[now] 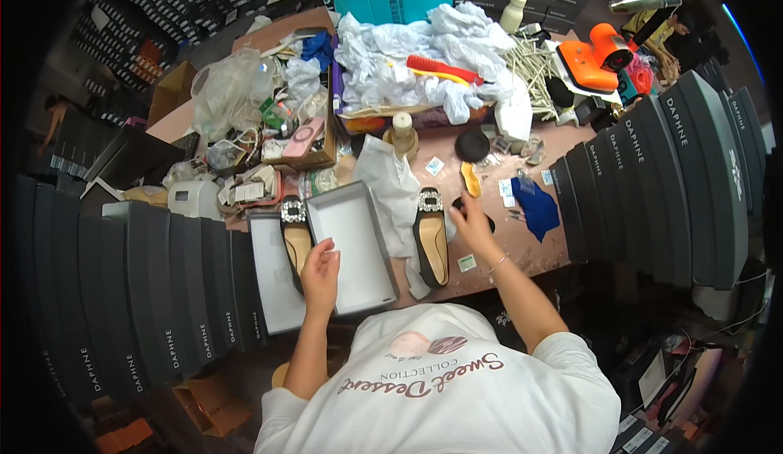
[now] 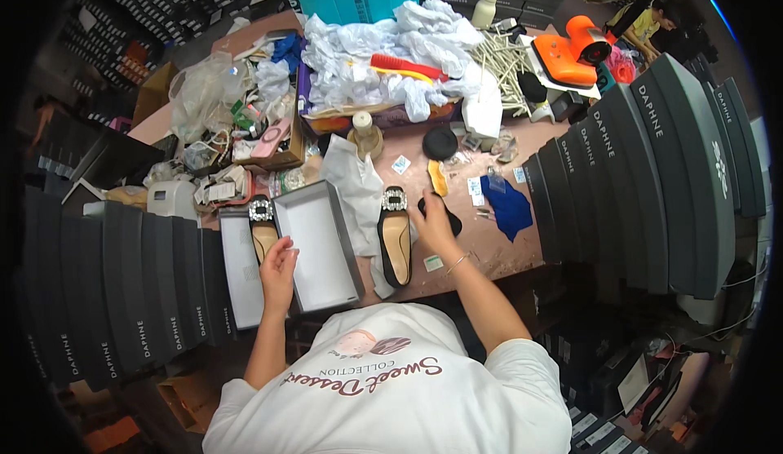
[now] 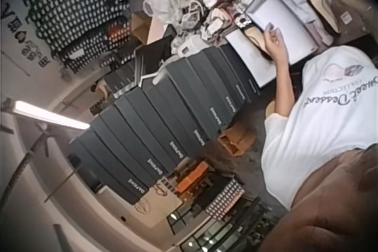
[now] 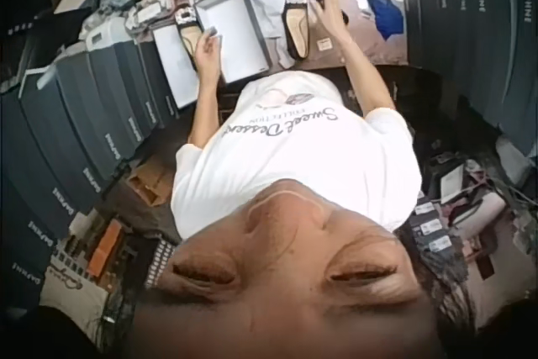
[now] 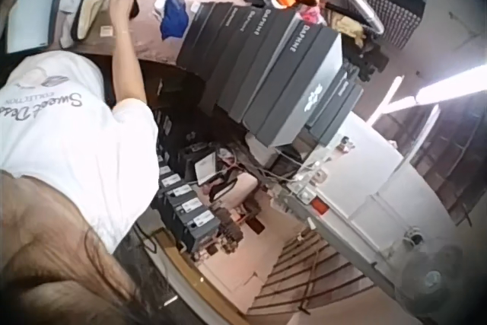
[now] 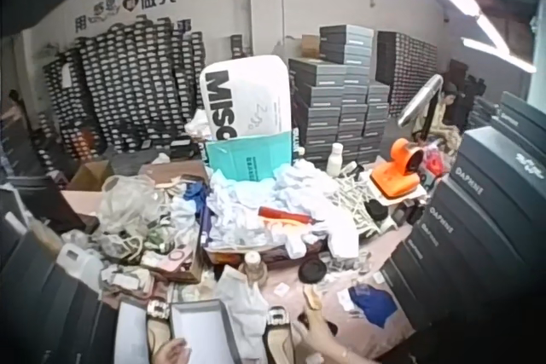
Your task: Packaging manufactured shoes into boxes with protective tissue paper and silica gel packets.
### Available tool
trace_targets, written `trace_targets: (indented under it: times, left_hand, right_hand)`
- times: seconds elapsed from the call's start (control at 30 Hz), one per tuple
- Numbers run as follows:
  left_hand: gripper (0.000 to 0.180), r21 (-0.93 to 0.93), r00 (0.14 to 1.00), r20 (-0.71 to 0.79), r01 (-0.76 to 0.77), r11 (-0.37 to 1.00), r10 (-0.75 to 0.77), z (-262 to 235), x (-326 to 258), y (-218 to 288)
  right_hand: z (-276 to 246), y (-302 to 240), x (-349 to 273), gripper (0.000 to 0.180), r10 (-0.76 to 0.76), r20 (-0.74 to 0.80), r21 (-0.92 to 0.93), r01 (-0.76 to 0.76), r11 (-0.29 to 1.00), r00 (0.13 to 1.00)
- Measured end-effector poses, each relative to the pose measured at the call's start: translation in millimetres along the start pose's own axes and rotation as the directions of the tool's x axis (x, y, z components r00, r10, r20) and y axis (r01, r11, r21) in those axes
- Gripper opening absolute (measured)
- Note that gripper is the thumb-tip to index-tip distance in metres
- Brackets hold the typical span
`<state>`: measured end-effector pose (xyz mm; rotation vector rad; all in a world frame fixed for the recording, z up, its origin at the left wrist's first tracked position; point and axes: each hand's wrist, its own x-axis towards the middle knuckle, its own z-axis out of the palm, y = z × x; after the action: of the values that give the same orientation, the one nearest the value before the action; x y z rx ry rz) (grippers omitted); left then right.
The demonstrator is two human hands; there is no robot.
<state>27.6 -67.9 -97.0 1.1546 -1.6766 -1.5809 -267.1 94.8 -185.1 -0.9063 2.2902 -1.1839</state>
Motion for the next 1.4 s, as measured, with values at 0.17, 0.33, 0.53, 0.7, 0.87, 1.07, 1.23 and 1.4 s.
trace_targets:
  times: [0.17,0.33,0.53,0.7,0.87,1.07,1.23,1.4]
  left_hand:
    - [0.028,0.132,0.998,0.021,-0.063,0.989,0.061,33,-16,-5]
    - [0.024,0.268,0.991,0.089,-0.118,0.956,0.097,73,-24,32]
    - [0.027,0.343,0.998,0.005,-0.067,0.937,0.069,69,-26,40]
    - [0.028,0.345,0.987,-0.113,-0.068,0.936,0.113,60,-20,55]
    - [0.070,-0.044,0.955,-0.122,-0.278,0.960,0.271,74,36,70]
    - [0.032,-0.653,0.988,-0.004,0.113,0.749,-0.152,97,95,79]
    - [0.030,-0.855,0.985,-0.105,-0.020,0.519,-0.137,96,65,81]
    - [0.021,-0.613,0.908,-0.414,-0.223,0.758,-0.068,54,56,39]
  right_hand:
    - [-82,-82,157,0.028,-0.332,-0.205,0.023,0.343,0.939,0.921]
    - [-66,-155,298,0.048,-0.514,-0.049,-0.191,0.497,0.846,0.856]
    - [4,-166,393,0.066,-0.522,-0.009,-0.743,0.343,0.574,0.853]
    - [-10,-170,398,0.022,-0.663,-0.072,-0.519,0.539,0.663,0.746]
    - [-48,-199,247,0.013,-0.682,0.075,0.090,0.676,0.732,0.728]
    - [-35,-146,84,0.016,-0.448,0.240,0.389,0.337,0.857,0.861]
    - [-1,-109,-3,0.013,0.018,0.437,0.819,-0.406,0.406,0.899]
    - [-45,-95,-32,0.020,-0.284,0.747,0.377,-0.031,0.926,0.601]
